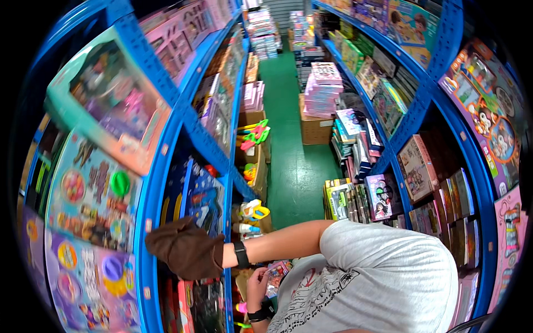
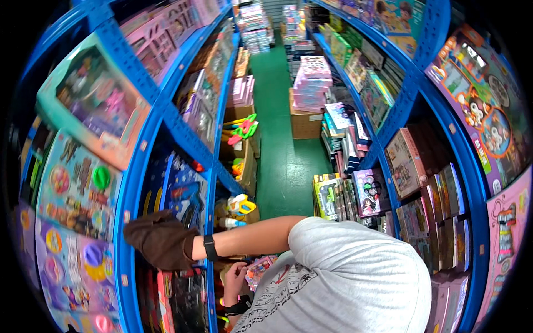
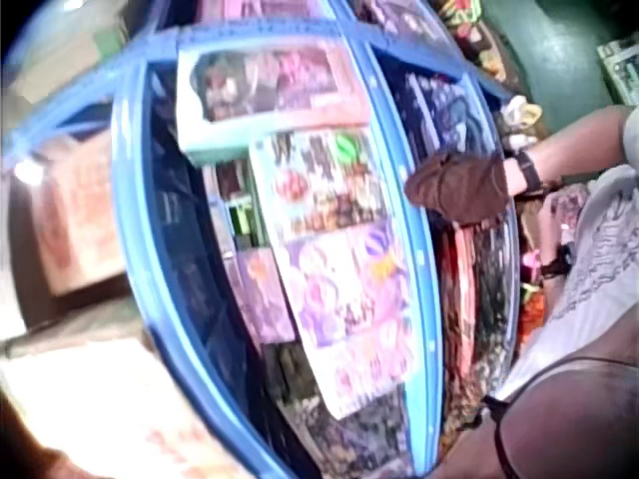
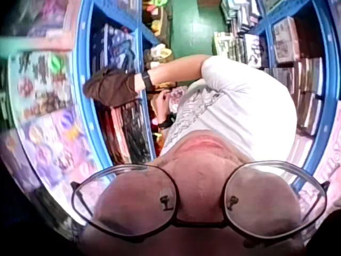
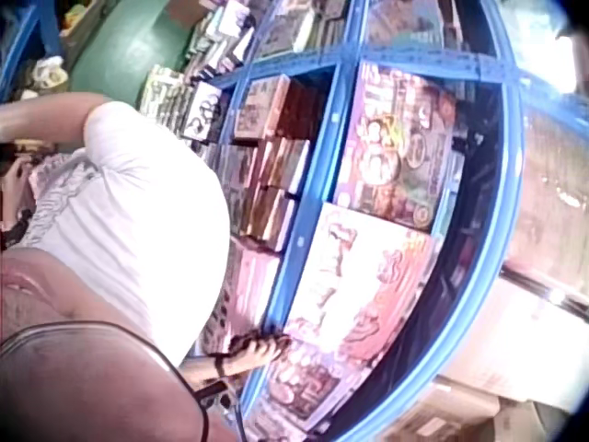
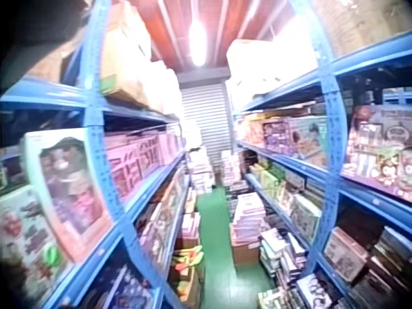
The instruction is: The person walks through a warehouse aisle and wipes the blue metal shelving units with a brown cloth. They clean the horizontal edges and surfaces of the shelves, moving from one section to another while handling the cloth.
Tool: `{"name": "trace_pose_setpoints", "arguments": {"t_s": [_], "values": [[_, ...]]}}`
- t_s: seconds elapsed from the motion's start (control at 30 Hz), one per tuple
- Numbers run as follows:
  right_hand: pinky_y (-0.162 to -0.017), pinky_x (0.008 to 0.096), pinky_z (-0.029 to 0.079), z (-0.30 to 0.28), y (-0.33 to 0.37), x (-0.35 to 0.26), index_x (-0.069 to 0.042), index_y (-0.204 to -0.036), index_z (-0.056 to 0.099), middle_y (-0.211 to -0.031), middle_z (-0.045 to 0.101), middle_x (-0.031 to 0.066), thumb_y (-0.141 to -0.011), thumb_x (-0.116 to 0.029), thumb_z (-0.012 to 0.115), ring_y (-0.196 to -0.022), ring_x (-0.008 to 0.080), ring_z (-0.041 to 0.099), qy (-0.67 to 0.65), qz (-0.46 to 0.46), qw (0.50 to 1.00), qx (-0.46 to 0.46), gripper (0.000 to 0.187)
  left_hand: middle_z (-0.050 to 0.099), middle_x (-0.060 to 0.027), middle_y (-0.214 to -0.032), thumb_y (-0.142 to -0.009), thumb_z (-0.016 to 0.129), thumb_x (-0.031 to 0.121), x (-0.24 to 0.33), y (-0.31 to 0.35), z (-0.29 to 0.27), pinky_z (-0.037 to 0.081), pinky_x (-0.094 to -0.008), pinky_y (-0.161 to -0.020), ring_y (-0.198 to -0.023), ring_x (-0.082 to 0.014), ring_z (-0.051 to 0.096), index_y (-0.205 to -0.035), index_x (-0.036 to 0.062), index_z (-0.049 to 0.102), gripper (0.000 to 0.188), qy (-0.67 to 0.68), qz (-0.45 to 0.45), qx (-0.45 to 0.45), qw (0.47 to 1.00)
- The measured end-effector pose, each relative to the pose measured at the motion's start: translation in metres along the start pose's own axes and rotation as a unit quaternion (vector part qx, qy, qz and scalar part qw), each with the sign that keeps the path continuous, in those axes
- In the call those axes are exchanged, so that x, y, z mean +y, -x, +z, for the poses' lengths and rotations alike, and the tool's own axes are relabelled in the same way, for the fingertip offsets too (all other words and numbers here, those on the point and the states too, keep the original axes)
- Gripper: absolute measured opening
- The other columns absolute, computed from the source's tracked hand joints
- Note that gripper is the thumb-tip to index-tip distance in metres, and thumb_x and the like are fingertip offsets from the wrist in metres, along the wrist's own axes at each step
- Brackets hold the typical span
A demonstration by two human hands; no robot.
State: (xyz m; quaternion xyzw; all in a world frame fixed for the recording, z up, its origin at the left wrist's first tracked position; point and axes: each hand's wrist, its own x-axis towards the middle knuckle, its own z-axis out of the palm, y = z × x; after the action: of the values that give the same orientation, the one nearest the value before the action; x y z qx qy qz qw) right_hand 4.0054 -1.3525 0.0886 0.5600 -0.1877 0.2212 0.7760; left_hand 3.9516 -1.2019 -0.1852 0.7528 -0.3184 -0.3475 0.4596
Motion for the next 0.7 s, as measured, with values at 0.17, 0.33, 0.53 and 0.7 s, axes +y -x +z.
{"name": "trace_pose_setpoints", "arguments": {"t_s": [0.17,0.33,0.53,0.7], "values": [[-0.076,0.0344,0.039,0.063,0.041,-0.066,-0.007,-0.076,0.065,-0.076,0.059,0.0073,-0.082,-0.022,0.065,-0.079,0.0229,0.052,-0.401,-0.047,0.884,0.235,0.016,0.07,-0.008,-0.089,-0.092,0.066,0.015,0.03,-0.102,0.008,0.05,-0.0269,-0.07,-0.076,-0.0122,0.063,-0.11,-0.0032,0.065,0.025,-0.166,0.034,-0.106,0.98],[-0.088,0.0364,0.044,0.173,0.165,-0.145,-0.006,-0.091,0.068,-0.095,0.065,0.0084,-0.087,-0.019,0.063,-0.087,0.0251,0.06,-0.825,0.062,0.551,0.106,0.014,0.071,-0.0166,-0.094,-0.094,0.063,0.02,0.086,-0.198,0.048,0.051,-0.0312,-0.075,-0.085,-0.0199,0.068,-0.113,-0.0015,0.066,0.029,-0.119,0.159,-0.102,0.975],[-0.095,0.0369,0.05,0.343,0.276,-0.154,-0.002,-0.117,0.067,-0.122,0.067,0.0126,-0.09,-0.011,0.063,-0.109,0.0257,0.064,-0.938,0.319,0.046,-0.126,0.029,0.07,-0.0067,-0.092,-0.096,0.062,0.014,0.152,-0.331,0.1,0.051,-0.0262,-0.077,-0.087,-0.0114,0.065,-0.115,-0.0013,0.064,0.025,-0.101,0.084,-0.26,0.957],[-0.095,0.035,0.048,0.471,0.339,-0.153,-0.004,-0.116,0.065,-0.112,0.064,0.0136,-0.081,-0.01,0.065,-0.104,0.0253,0.062,-0.9,0.409,0.089,-0.118,0.035,0.068,-0.0046,-0.085,-0.096,0.061,0.012,0.242,-0.456,0.179,0.05,-0.0249,-0.069,-0.077,-0.0086,0.062,-0.11,-0.0013,0.064,0.019,-0.155,0.148,-0.327,0.92]]}}
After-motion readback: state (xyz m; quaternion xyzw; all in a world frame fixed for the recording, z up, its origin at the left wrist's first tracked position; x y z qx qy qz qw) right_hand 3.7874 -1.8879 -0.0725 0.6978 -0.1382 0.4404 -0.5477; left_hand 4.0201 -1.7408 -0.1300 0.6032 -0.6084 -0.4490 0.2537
